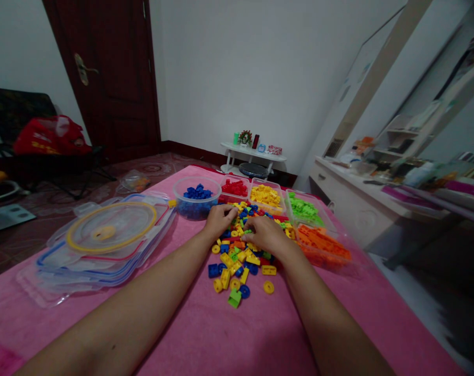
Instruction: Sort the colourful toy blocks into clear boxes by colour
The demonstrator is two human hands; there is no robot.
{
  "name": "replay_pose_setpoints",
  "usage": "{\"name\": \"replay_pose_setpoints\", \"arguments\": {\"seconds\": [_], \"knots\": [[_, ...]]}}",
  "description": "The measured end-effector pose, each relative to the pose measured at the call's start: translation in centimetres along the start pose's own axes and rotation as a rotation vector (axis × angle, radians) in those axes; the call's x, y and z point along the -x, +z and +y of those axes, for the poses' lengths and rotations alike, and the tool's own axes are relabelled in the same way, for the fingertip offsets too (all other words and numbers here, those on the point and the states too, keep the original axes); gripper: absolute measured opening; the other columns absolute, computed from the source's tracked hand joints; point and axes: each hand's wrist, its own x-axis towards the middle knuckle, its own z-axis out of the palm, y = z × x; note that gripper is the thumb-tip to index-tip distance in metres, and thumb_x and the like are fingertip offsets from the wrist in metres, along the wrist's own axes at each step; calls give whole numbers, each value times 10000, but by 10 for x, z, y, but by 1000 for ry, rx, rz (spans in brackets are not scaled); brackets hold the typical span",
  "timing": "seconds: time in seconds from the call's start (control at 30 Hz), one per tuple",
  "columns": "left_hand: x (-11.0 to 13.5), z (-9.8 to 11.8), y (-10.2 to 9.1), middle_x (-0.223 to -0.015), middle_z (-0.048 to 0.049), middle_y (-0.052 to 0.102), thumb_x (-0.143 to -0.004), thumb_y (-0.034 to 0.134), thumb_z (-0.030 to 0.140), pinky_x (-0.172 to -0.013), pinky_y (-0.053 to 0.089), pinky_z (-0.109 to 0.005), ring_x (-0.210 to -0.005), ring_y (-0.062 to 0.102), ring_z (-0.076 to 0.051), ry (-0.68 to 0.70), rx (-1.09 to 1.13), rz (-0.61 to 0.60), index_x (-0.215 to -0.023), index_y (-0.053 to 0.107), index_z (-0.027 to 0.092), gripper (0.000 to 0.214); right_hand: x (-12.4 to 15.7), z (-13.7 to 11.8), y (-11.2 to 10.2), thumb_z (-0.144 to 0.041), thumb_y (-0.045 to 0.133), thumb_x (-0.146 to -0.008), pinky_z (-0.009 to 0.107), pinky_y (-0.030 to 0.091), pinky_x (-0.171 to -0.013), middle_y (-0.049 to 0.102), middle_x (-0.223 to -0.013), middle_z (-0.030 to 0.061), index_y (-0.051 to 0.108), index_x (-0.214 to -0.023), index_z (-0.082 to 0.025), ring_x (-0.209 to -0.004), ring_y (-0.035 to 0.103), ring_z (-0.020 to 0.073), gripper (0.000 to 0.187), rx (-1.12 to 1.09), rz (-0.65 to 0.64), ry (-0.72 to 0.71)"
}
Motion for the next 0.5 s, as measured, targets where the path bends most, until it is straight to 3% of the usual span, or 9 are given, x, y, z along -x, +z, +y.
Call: {"name": "replay_pose_setpoints", "arguments": {"seconds": [0.5], "knots": [[0,0,0,-546,11,536,-847,441,381,-507,276,-214,-546,459,-99,7,-4,0,-613,629,127,394,1,-3,1,-443,599,-759,282,424,-720,686,-1012,39,671,-994,-279,-964,614,225,294,54,2,3]]}}
